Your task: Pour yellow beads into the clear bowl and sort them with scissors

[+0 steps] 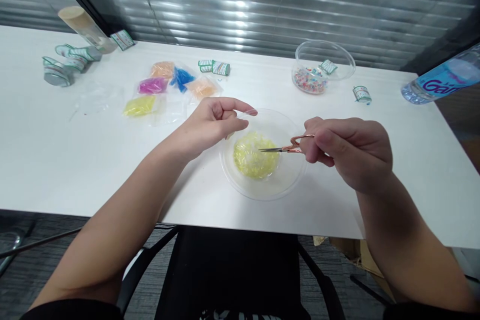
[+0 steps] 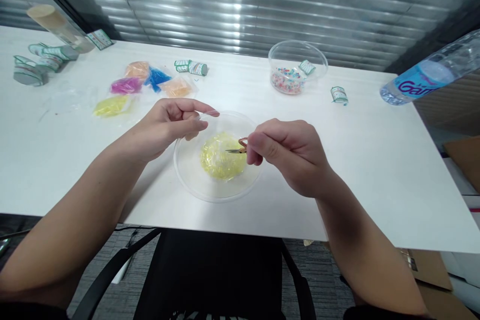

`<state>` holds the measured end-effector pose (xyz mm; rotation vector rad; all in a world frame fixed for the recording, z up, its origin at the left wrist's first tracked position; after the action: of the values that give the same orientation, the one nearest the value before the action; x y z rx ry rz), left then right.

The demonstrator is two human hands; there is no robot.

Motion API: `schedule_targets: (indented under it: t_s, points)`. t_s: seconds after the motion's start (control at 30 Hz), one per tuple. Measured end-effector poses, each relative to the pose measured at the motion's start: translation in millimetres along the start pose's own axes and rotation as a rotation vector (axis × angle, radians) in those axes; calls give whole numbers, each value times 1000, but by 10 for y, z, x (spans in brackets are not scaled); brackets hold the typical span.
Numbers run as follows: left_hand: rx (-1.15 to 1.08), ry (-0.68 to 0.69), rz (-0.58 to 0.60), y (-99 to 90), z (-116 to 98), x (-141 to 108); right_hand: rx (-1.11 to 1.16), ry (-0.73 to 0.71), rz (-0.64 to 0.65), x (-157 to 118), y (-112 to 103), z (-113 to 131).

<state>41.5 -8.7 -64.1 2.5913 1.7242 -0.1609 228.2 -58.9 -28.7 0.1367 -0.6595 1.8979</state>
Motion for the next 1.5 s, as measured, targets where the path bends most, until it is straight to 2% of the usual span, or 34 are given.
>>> schedule_targets:
  t_s: [0.23,0.43,0.73,1.2,1.5]
  points:
    - [14,0,-9,-3,-4,4,28,-15,21,-1,31,16]
    - [-7,-10,-14,10,-7,5,10,8,106,12,112,40]
    - [-3,-24,-16,4,15,16,50,14,105,11,126,36]
    - [-102,-141,58,108,188,40,53,53,195,-41,225,43]
    - [-82,-144,58,109,207,48,54,89,215,-47,235,27]
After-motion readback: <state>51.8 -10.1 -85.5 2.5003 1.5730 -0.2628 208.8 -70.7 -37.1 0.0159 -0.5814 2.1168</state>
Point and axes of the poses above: each hand's wrist, its own x-axis towards the middle knuckle, its own y-axis out of the palm, z = x × y, the point moved 7 cm from there along x, towards the middle knuckle, and after that the axes turned 12 degrees about -x, right-handed, at the moved point
